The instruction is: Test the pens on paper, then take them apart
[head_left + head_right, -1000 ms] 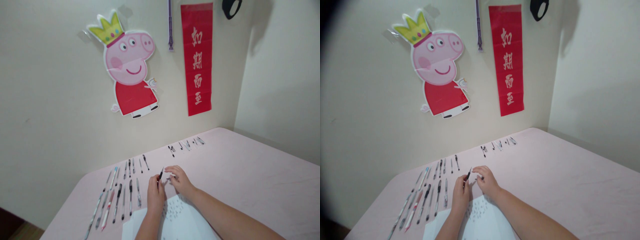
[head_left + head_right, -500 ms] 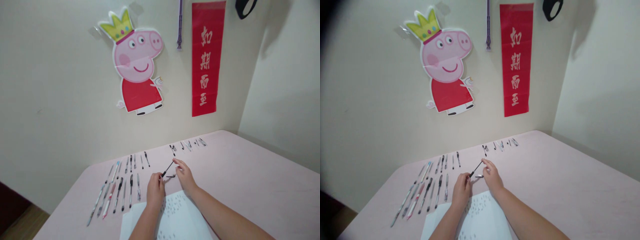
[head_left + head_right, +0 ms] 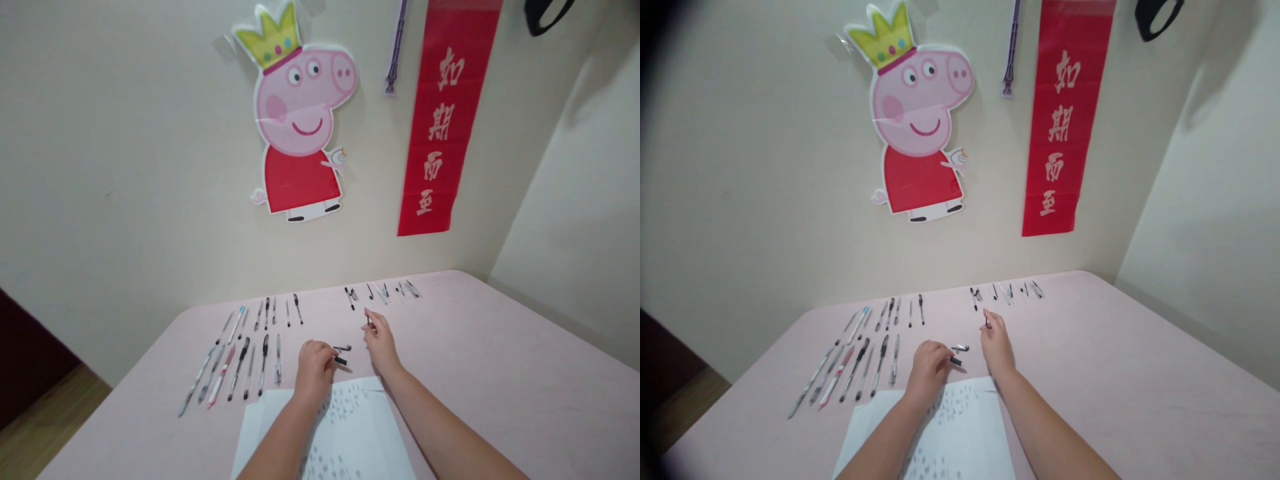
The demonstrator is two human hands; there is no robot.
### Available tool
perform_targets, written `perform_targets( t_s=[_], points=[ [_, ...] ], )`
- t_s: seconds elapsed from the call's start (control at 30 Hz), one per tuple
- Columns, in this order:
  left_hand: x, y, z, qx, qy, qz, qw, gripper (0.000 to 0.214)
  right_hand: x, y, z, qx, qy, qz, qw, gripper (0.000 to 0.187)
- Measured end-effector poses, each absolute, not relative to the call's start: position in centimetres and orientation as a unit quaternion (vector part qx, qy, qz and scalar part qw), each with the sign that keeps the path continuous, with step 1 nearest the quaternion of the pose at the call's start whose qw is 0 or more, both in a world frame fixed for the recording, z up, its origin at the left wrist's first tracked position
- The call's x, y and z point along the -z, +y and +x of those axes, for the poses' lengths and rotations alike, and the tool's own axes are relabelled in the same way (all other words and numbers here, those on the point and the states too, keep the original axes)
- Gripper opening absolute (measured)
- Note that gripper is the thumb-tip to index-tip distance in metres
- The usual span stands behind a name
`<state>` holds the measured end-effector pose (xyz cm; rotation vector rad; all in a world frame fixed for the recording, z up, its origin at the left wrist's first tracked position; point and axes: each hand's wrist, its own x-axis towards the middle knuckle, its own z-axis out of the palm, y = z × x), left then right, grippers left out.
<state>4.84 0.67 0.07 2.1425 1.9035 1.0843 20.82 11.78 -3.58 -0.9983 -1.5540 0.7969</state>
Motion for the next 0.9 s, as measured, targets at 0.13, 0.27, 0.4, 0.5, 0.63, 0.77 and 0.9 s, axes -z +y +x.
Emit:
perform_targets(
  t_s=[0.13,0.27,0.4,0.5,0.63,0.77,0.9],
  points=[
    [-0.1,0.6,5.0,-0.352,0.603,0.714,0.042,0.030,4.0,11.5,19.6,-0.297,-0.728,-0.371,0.495,0.047],
    [0.2,0.9,5.0,-0.352,0.589,0.725,0.058,0.030,4.6,11.2,19.0,-0.297,-0.773,-0.339,0.447,0.051],
    [0.7,1.1,5.0,-0.366,0.588,0.719,0.066,0.030,4.4,11.0,19.1,-0.276,-0.803,-0.336,0.407,0.051],
    [0.6,0.9,5.0,-0.367,0.606,0.704,0.058,0.025,3.2,10.4,19.4,-0.238,-0.829,-0.353,0.362,0.050],
    [0.4,0.5,5.0,-0.347,0.644,0.679,0.055,0.022,1.0,9.1,19.8,-0.153,-0.844,-0.417,0.300,0.040],
    [0.4,0.4,5.0,-0.339,0.665,0.660,0.091,0.022,-0.1,8.2,20.0,-0.102,-0.856,-0.448,0.238,0.031],
    [0.5,0.5,5.0,-0.352,0.658,0.657,0.109,0.022,0.2,8.1,19.8,-0.125,-0.865,-0.425,0.235,0.032]
  ],
)
